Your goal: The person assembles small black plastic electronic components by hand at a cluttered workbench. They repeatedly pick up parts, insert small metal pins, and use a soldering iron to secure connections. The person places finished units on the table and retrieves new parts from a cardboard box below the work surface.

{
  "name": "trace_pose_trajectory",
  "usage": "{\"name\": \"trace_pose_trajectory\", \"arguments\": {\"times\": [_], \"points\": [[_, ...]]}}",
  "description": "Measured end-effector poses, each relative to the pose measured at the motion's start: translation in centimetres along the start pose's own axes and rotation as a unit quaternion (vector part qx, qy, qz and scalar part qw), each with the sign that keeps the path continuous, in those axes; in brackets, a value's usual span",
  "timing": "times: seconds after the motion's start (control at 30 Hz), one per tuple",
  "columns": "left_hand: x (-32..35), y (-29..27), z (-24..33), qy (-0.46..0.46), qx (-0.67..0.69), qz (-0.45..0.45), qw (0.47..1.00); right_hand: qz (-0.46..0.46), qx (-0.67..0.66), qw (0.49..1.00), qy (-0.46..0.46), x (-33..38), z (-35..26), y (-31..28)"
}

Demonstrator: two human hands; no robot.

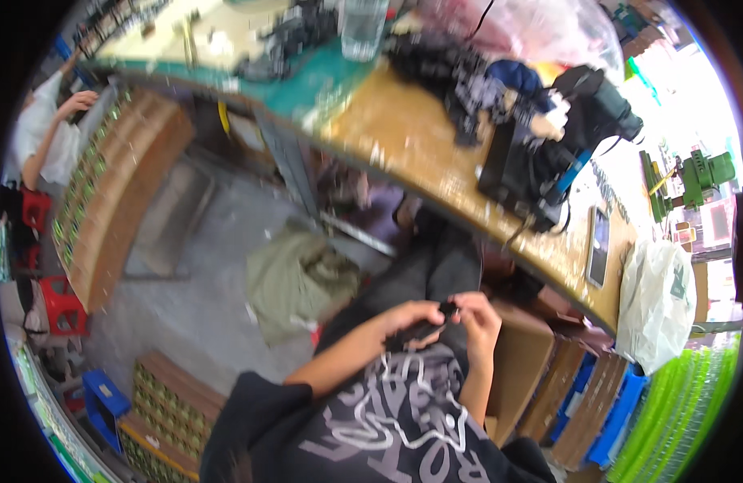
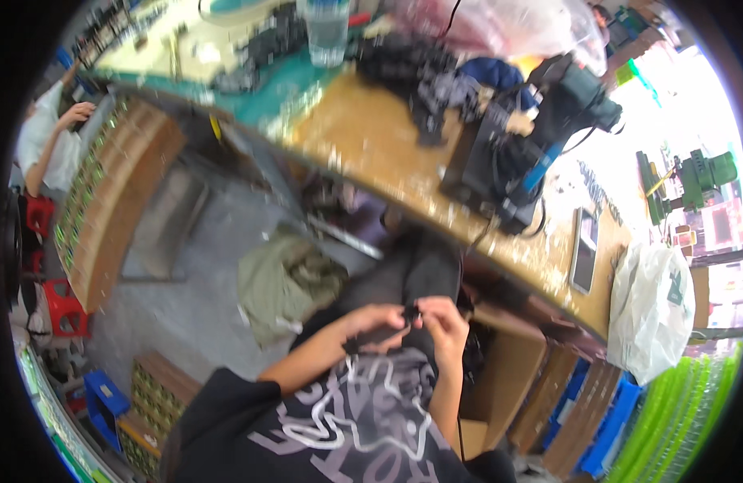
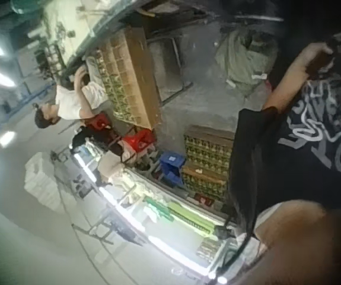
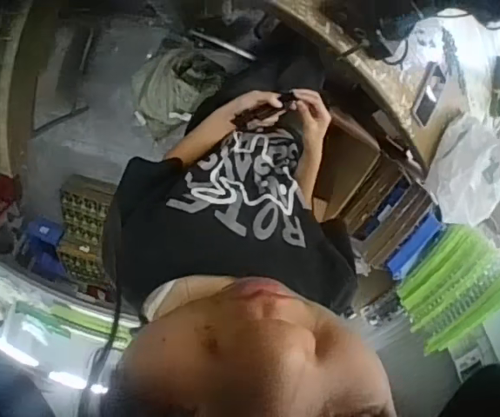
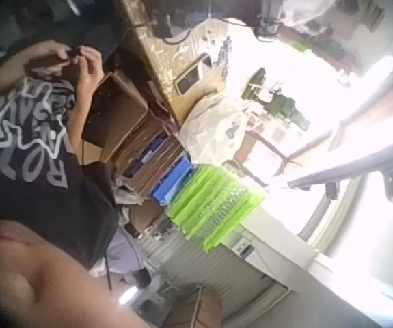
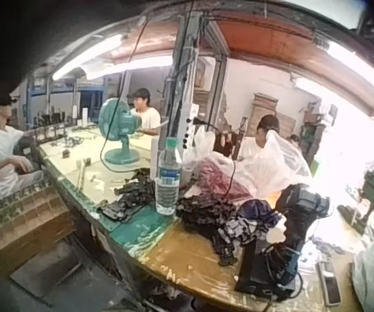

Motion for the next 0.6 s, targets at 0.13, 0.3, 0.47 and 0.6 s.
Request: {"name": "trace_pose_trajectory", "arguments": {"times": [0.13,0.3,0.47,0.6], "points": [[-0.4,0.1,1.8,-0.026,-0.086,0.079,0.993,-0.001,-0.03,0.999,-0.036,-1.1,0.0,-0.3],[-0.7,2.6,5.7,-0.065,-0.272,0.273,0.921,-0.013,-0.109,0.994,-0.01,-2.7,0.6,-0.5],[-2.5,0.8,5.0,-0.037,-0.258,0.248,0.933,0.009,-0.15,0.989,0.004,-3.0,1.3,-1.8],[-4.1,1.0,3.8,-0.019,-0.27,0.229,0.935,0.015,-0.149,0.988,0.026,-2.4,2.1,-3.4]]}}
Point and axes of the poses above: each hand's wrist, its own x-axis away from the middle knuckle, its own y-axis out of the palm, z = x × y, the point moved 3 cm from there along -x, towards the middle knuckle, and after that the axes turned 13 degrees about -z, right-handed, at the moved point
